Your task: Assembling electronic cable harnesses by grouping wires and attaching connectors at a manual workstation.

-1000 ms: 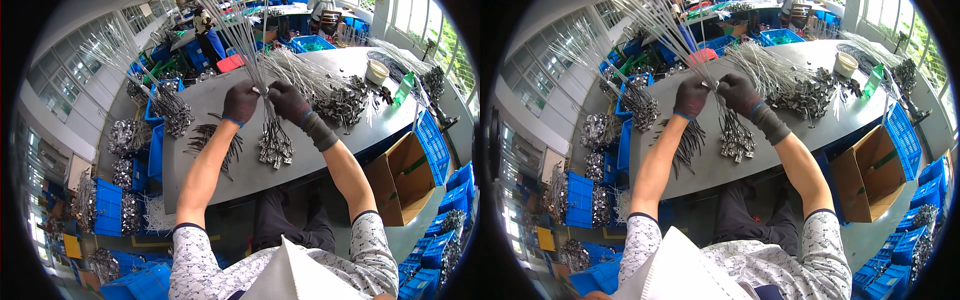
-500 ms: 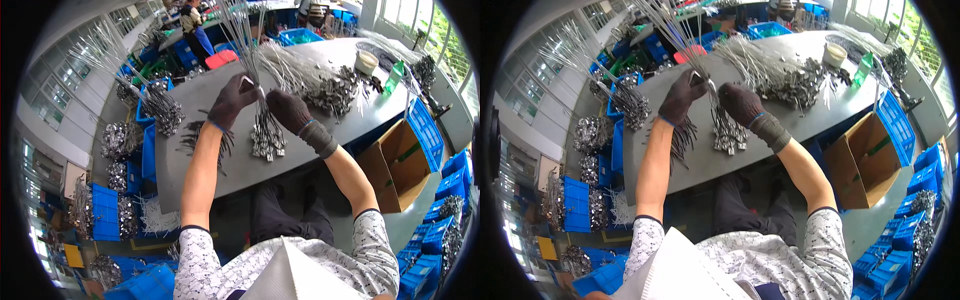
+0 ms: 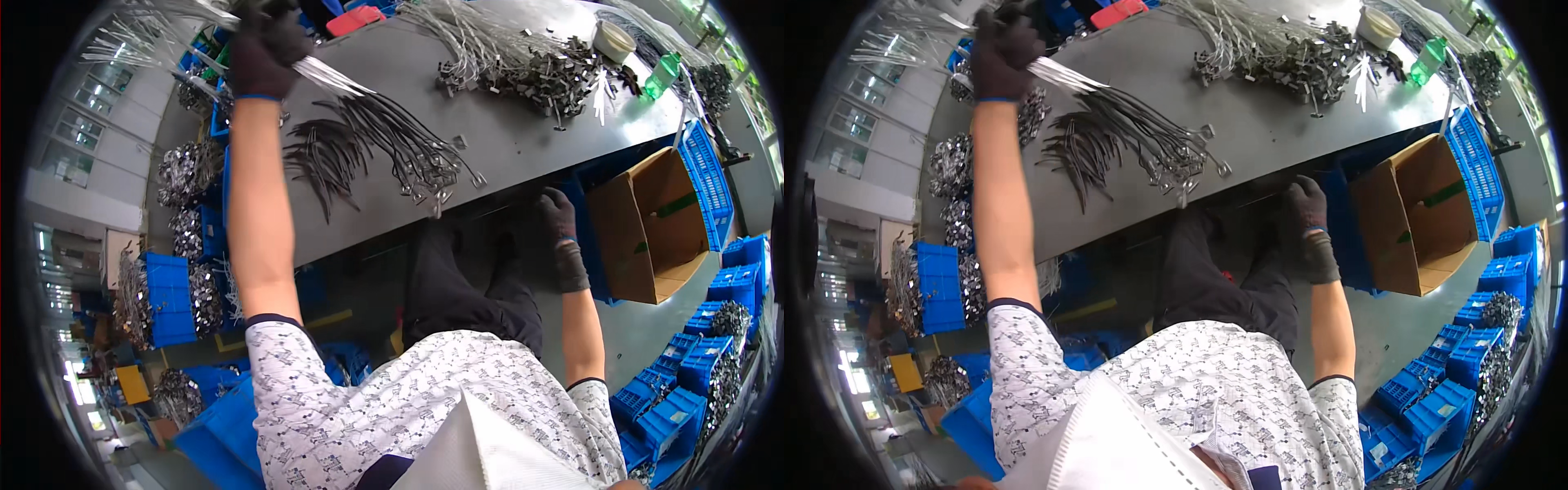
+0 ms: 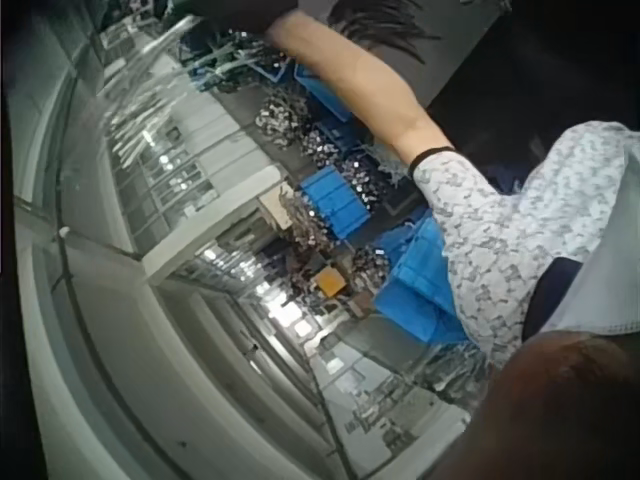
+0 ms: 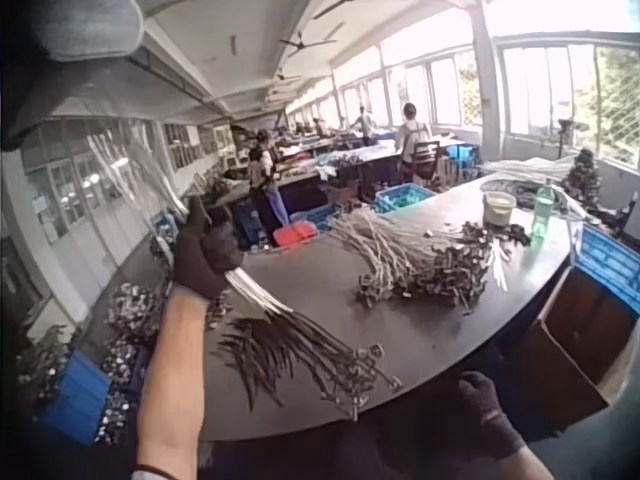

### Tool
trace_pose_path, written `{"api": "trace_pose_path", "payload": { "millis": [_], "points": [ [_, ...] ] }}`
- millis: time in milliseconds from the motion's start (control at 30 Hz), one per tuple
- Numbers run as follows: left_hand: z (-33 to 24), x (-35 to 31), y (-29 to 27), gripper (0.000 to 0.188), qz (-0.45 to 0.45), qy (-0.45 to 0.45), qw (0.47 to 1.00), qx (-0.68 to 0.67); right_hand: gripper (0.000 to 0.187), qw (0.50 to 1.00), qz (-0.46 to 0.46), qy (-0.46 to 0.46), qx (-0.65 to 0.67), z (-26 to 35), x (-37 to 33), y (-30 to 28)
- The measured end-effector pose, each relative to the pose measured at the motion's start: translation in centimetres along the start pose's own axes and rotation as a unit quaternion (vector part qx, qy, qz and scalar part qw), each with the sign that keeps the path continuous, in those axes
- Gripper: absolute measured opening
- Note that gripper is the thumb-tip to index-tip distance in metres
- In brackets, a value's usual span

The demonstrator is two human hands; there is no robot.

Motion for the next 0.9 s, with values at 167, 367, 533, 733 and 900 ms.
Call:
{"api": "trace_pose_path", "payload": {
  "millis": [167,367,533,733,900],
  "points": [
    [-10.4,-7.8,-0.3,0.038,0.071,0.049,0.995,0.040,0.033,0.992,0.062,0.113,0.016,-6.1,-1.4,1.6],
    [-18.6,-14.4,-0.8,0.026,0.030,0.089,0.989,0.114,0.033,0.990,0.130,0.055,0.003,-8.2,0.9,9.7],
    [-22.4,-19.0,-2.9,0.035,-0.073,0.036,0.992,0.094,0.033,0.973,0.223,0.052,0.017,-3.5,1.6,19.1],
    [-23.7,-20.9,-10.8,0.044,-0.358,0.055,0.914,0.183,0.032,0.959,0.255,0.111,0.048,3.3,1.0,30.2],
    [-21.2,-17.8,-18.0,0.044,-0.594,0.123,0.763,0.223,0.029,0.941,0.241,-0.085,-0.220,2.3,3.5,35.4]
  ]
}}
Point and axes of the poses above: each hand's wrist, its own x-axis towards the middle knuckle, its own y-axis out of the palm, z = x × y, the point moved 4 cm from there along x, towards the middle knuckle, and after that the axes turned 7 degrees about -y, right-handed, at the moved point
